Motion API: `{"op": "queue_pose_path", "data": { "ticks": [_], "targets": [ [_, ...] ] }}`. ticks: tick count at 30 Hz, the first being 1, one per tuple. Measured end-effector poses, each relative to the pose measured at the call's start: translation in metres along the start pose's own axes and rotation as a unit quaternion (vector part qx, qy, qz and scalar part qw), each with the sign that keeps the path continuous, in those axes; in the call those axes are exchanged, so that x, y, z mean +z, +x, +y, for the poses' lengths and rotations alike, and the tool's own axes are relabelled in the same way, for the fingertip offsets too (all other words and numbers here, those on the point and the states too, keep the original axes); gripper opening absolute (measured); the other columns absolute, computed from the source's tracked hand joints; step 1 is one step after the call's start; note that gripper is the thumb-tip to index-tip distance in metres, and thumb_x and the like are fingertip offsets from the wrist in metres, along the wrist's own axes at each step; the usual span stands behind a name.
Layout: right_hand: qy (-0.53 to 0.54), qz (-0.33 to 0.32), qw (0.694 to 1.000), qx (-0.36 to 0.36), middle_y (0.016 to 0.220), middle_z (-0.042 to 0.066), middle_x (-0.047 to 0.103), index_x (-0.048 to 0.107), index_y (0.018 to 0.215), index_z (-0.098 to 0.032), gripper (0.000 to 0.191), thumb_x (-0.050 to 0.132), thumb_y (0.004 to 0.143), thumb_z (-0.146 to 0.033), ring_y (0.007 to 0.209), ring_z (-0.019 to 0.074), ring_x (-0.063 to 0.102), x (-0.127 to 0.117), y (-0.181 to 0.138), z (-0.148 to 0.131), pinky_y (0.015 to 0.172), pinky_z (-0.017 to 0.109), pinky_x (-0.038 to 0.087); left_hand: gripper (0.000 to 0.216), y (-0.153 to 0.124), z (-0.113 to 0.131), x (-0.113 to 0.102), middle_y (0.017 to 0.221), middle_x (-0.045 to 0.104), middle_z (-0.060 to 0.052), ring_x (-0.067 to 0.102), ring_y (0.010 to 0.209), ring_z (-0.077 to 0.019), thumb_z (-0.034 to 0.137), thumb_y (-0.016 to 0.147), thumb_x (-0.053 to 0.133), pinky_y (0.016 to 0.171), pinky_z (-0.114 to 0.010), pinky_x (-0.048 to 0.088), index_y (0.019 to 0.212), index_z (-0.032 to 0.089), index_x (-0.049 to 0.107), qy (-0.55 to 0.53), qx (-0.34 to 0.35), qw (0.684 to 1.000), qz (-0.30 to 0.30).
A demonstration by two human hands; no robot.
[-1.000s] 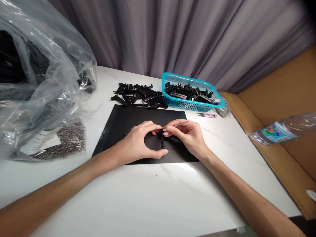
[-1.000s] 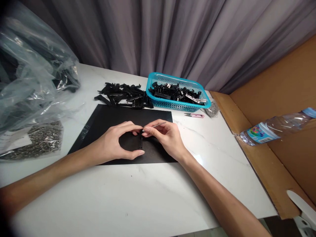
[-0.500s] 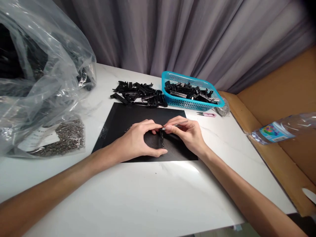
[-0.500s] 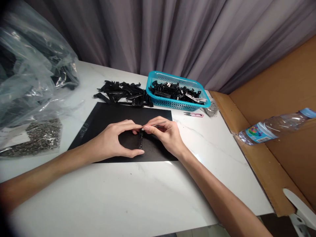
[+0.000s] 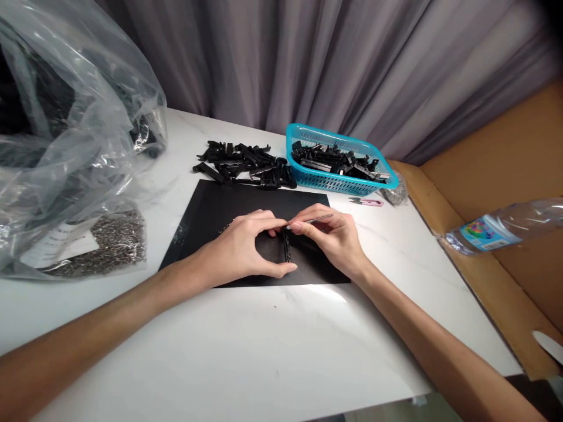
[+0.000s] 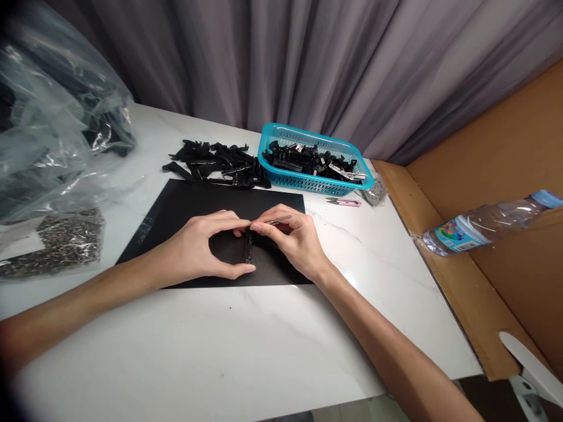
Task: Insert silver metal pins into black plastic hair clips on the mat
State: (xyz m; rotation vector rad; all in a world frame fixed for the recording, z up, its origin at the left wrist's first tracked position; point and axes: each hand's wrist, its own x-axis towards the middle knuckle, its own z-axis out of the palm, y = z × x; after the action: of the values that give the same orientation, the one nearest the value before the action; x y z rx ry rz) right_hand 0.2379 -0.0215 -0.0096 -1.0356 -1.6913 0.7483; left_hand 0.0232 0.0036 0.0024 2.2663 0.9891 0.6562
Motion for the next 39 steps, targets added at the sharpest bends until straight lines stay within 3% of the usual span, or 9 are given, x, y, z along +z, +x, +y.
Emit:
{"op": "queue_pose_path", "data": {
  "ticks": [13, 24, 32, 39],
  "targets": [
    [-0.023, 0.006, 1.0, -0.013, 0.089, 0.003, 0.077, 0.081, 0.087, -0.027, 0.016, 0.077, 0.091, -0.042, 0.082, 0.0199, 0.071, 0.0023, -0.0007, -0.0005, 0.074, 0.034, 0.059, 0.049, 0.0002, 0.0, 0.0005, 0.091, 0.063, -0.001, 0.061, 0.087, -0.0217, 0.05, 0.067, 0.086, 0.08, -0.034, 0.05, 0.106, 0.022, 0.074, 0.009, 0.017, 1.0, -0.01],
    [-0.048, 0.017, 0.998, -0.042, 0.088, 0.004, 0.077, 0.082, 0.088, -0.027, 0.016, 0.076, 0.092, -0.041, 0.081, 0.0209, 0.072, 0.0077, -0.0023, -0.0039, 0.074, 0.036, 0.06, 0.043, -0.0001, 0.0018, 0.0001, 0.088, 0.063, -0.002, 0.061, 0.083, -0.021, 0.052, 0.067, 0.085, 0.076, -0.034, 0.05, 0.096, 0.022, 0.074, 0.017, 0.012, 1.0, -0.001],
    [0.081, 0.017, 0.995, 0.06, 0.09, 0.005, 0.074, 0.081, 0.086, -0.022, 0.025, 0.079, 0.088, -0.047, 0.074, 0.0175, 0.073, 0.0067, -0.0018, 0.0, 0.072, 0.033, 0.065, 0.049, -0.0009, 0.0013, -0.0008, 0.091, 0.066, -0.002, 0.065, 0.083, -0.0205, 0.051, 0.066, 0.085, 0.075, -0.033, 0.051, 0.104, 0.022, 0.075, 0.001, -0.005, 1.0, 0.01],
    [0.082, 0.017, 0.995, 0.049, 0.092, 0.004, 0.075, 0.08, 0.089, -0.022, 0.017, 0.078, 0.091, -0.038, 0.08, 0.0168, 0.072, 0.0015, -0.0012, 0.0025, 0.074, 0.03, 0.062, 0.054, -0.0022, -0.0044, -0.0007, 0.095, 0.066, -0.002, 0.067, 0.088, -0.0212, 0.048, 0.067, 0.086, 0.082, -0.034, 0.053, 0.112, 0.021, 0.075, 0.004, 0.006, 1.0, 0.009]
  ]
}}
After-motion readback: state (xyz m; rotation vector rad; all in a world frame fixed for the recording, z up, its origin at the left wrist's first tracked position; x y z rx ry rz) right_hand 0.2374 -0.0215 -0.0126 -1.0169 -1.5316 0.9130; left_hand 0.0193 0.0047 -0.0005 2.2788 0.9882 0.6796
